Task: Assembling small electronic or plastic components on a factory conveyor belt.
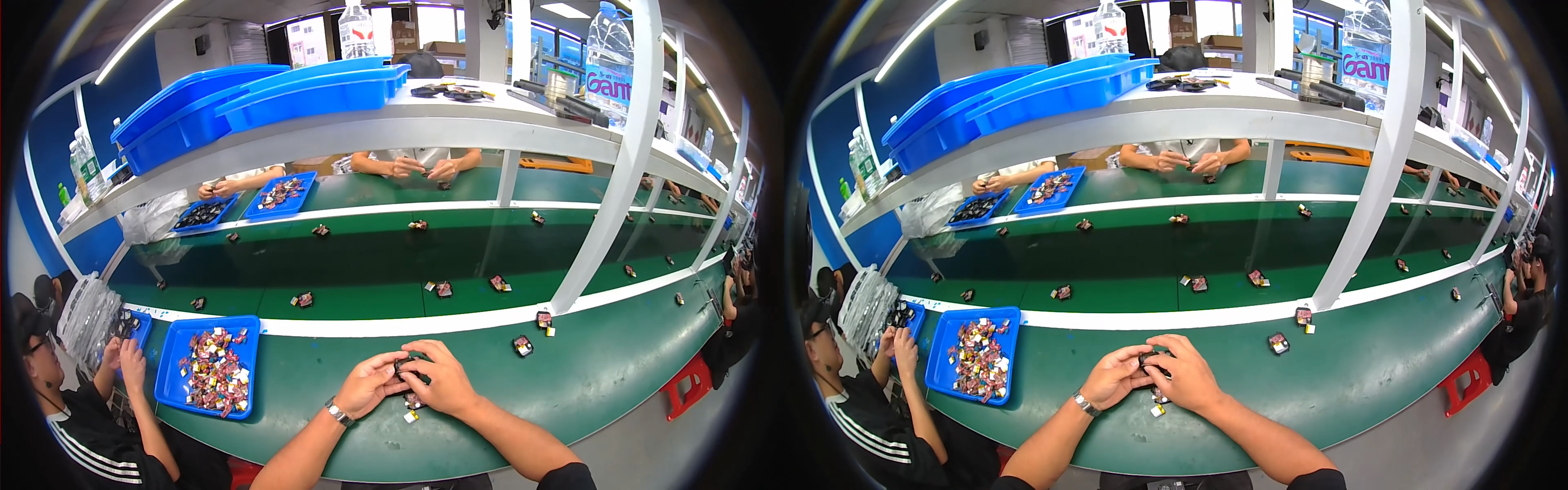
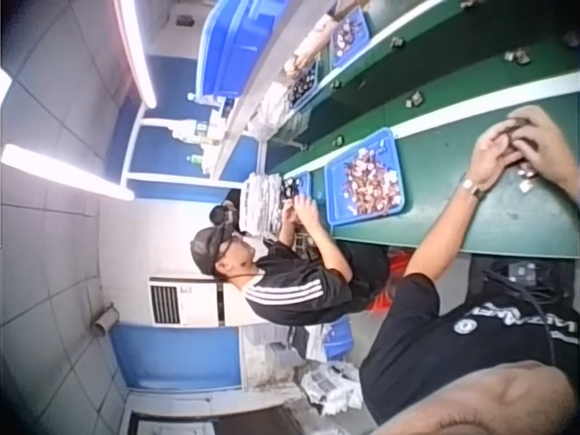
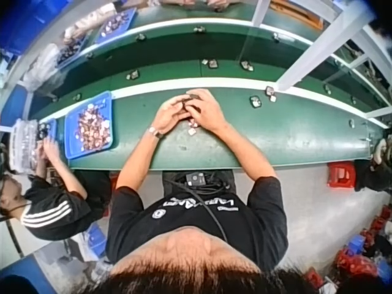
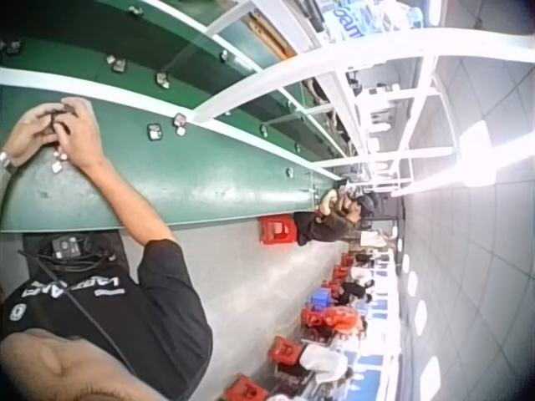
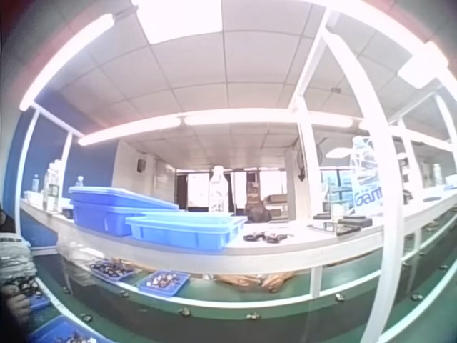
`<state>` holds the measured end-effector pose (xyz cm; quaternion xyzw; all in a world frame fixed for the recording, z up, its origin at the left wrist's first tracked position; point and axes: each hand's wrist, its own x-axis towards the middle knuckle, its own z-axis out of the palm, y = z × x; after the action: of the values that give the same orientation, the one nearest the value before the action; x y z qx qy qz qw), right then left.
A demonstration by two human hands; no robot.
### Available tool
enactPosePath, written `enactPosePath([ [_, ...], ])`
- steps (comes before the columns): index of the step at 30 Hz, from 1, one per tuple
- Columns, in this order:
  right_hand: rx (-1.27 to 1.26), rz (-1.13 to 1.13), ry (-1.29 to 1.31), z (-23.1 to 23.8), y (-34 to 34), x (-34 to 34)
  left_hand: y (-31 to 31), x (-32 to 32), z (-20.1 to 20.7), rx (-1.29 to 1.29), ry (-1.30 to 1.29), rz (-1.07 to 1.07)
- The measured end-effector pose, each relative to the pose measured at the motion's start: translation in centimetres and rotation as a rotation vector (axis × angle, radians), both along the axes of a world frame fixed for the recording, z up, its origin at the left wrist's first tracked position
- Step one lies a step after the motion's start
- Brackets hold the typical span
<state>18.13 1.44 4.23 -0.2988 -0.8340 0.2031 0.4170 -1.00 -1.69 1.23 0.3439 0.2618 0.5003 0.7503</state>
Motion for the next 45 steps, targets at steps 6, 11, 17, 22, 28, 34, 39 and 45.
enactPosePath([
  [6, -0.013, 0.035, 0.035, -0.3, 0.1, -0.2, 0.0, -0.1, -0.3, 0.006, 0.022, 0.034],
  [11, -0.14, 0.048, 0.06, -0.7, 0.2, -0.2, 0.1, 0.0, -0.4, 0.009, 0.035, 0.046],
  [17, -0.218, 0.076, 0.067, -0.3, 0.1, -0.1, -0.1, 0.3, -0.4, 0.01, 0.081, 0.077],
  [22, -0.18, 0.032, 0.086, -0.3, -0.4, -0.6, 0.1, 0.0, -1.1, 0.062, -0.017, 0.106],
  [28, -0.166, 0.047, 0.124, -0.7, 0.0, -0.4, 0.1, 0.3, -1.2, 0.067, -0.039, 0.099],
  [34, -0.144, 0.066, 0.117, -0.8, 0.1, -0.6, -0.1, 0.5, -0.7, 0.08, 0.021, 0.154],
  [39, -0.025, -0.006, 0.117, -0.5, -0.1, -0.4, -0.2, 0.7, -0.3, 0.047, 0.008, 0.133],
  [45, 0.199, -0.06, 0.053, 0.0, -0.2, -0.6, -0.2, 0.6, -0.4, 0.046, 0.037, 0.122],
])
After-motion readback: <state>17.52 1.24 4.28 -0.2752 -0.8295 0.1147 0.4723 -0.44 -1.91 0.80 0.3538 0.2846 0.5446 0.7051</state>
